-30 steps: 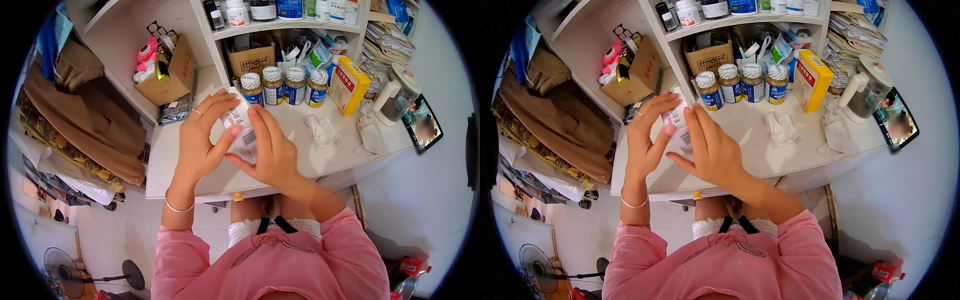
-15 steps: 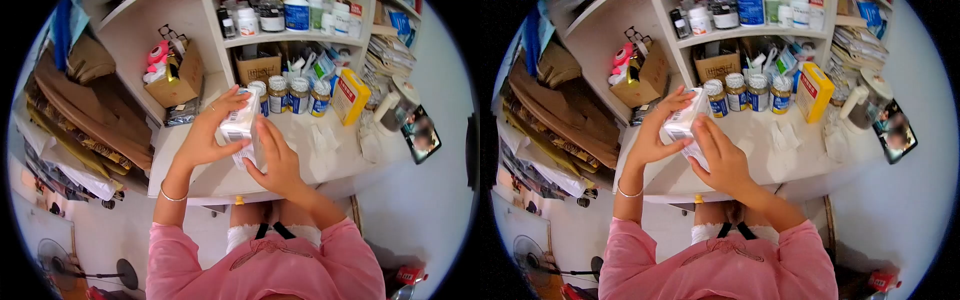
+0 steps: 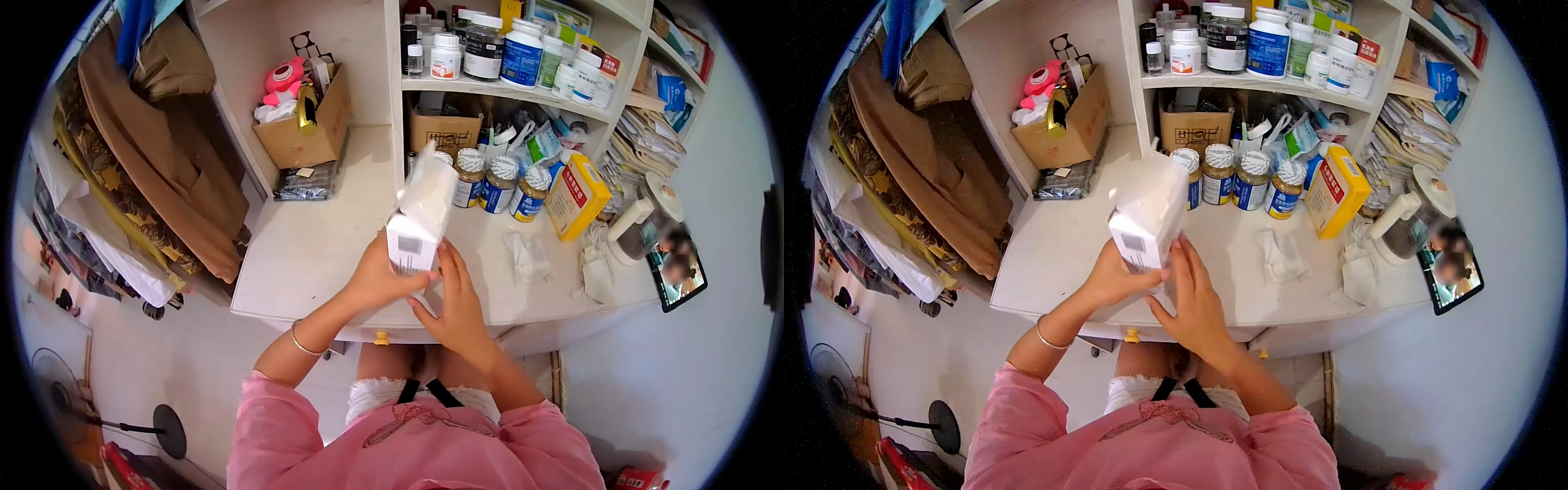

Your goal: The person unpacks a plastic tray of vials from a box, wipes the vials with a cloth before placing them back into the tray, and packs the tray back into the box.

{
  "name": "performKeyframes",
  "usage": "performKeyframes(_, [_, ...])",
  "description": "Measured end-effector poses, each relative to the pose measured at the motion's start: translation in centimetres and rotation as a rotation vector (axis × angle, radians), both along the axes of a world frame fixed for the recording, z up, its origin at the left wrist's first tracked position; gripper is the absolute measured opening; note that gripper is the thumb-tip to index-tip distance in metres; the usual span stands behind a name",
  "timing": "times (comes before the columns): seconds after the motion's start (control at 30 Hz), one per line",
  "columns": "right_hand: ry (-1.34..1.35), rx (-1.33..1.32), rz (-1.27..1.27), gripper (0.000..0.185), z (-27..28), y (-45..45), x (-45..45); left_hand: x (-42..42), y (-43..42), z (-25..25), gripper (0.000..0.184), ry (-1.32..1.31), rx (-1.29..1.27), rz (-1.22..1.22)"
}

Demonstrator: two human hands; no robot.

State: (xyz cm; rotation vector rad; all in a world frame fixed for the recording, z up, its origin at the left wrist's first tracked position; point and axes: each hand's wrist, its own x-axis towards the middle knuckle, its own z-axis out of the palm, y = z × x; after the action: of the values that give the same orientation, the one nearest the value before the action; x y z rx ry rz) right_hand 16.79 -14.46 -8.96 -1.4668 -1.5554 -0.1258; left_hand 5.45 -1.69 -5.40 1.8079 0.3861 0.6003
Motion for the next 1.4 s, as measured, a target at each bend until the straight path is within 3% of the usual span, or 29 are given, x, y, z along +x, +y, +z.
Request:
performKeyframes(0.07, [-0.022,0.028,-0.098,0.090,-0.2,-0.4,-0.1,0.0,-0.8,0.0,0.078,-0.043,-0.140,-0.081])
performKeyframes(0.1, [-0.023,0.024,-0.102,0.090,-0.6,-0.4,0.0,0.3,-1.4,0.3,0.090,-0.044,-0.095,-0.115])
performKeyframes(0.13, [0.027,0.036,-0.111,0.091,-1.3,-0.4,0.2,0.5,-2.0,0.3,0.090,-0.043,-0.101,-0.124])
performKeyframes(0.2, [0.080,0.048,-0.134,0.093,-1.5,-0.7,0.5,0.6,-3.1,0.2,0.107,0.024,0.352,-0.099])
performKeyframes(0.27, [0.320,-0.047,-0.123,0.087,-0.8,-1.0,1.3,1.0,-3.3,0.6,0.116,0.050,0.420,-0.143])
performKeyframes(0.37, [0.467,0.034,-0.116,0.073,0.4,-2.0,2.7,1.1,-3.3,0.5,0.103,-0.077,0.157,-0.142])
performKeyframes(0.5, [0.491,0.116,-0.293,0.066,0.5,-5.1,6.6,0.1,-2.9,0.7,0.089,0.003,0.223,-0.193])
performKeyframes(0.63, [0.315,0.519,-0.494,0.063,0.9,-7.1,11.9,-1.4,-1.9,0.4,0.070,0.159,0.293,-0.323])
performKeyframes(0.73, [0.291,0.286,-0.513,0.062,2.9,-8.3,14.9,-2.1,-1.4,0.2,0.063,0.237,0.353,-0.352])
performKeyframes(0.97, [0.078,0.182,-0.483,0.060,0.4,-6.3,19.3,-2.1,-1.4,0.3,0.057,0.281,0.372,-0.436])
performKeyframes(1.03, [-0.147,0.029,-0.762,0.062,1.0,-6.3,19.4,-2.2,-1.2,0.4,0.057,0.295,0.372,-0.438])
performKeyframes(1.07, [-0.147,0.028,-0.761,0.062,1.0,-6.2,19.7,-2.2,-1.1,0.4,0.057,0.303,0.371,-0.438])
performKeyframes(1.13, [0.167,-0.033,-0.679,0.063,1.2,-5.8,20.3,-2.2,-0.7,0.4,0.057,0.316,0.389,-0.424])
performKeyframes(1.2, [0.166,-0.078,-0.699,0.062,1.7,-5.8,20.2,-2.4,0.1,-0.1,0.057,0.326,0.401,-0.395])
performKeyframes(1.27, [0.152,-0.125,-0.714,0.060,2.6,-6.5,19.1,-2.4,1.2,-1.3,0.056,0.284,0.589,-0.351])
performKeyframes(1.33, [-0.207,-0.152,-0.992,0.059,4.2,-8.7,16.8,-3.0,2.3,-1.4,0.054,0.303,0.622,-0.289])
performKeyframes(1.4, [-0.011,0.029,-0.689,0.059,7.4,-11.1,13.6,-3.6,3.5,-2.0,0.053,0.331,0.634,-0.220])
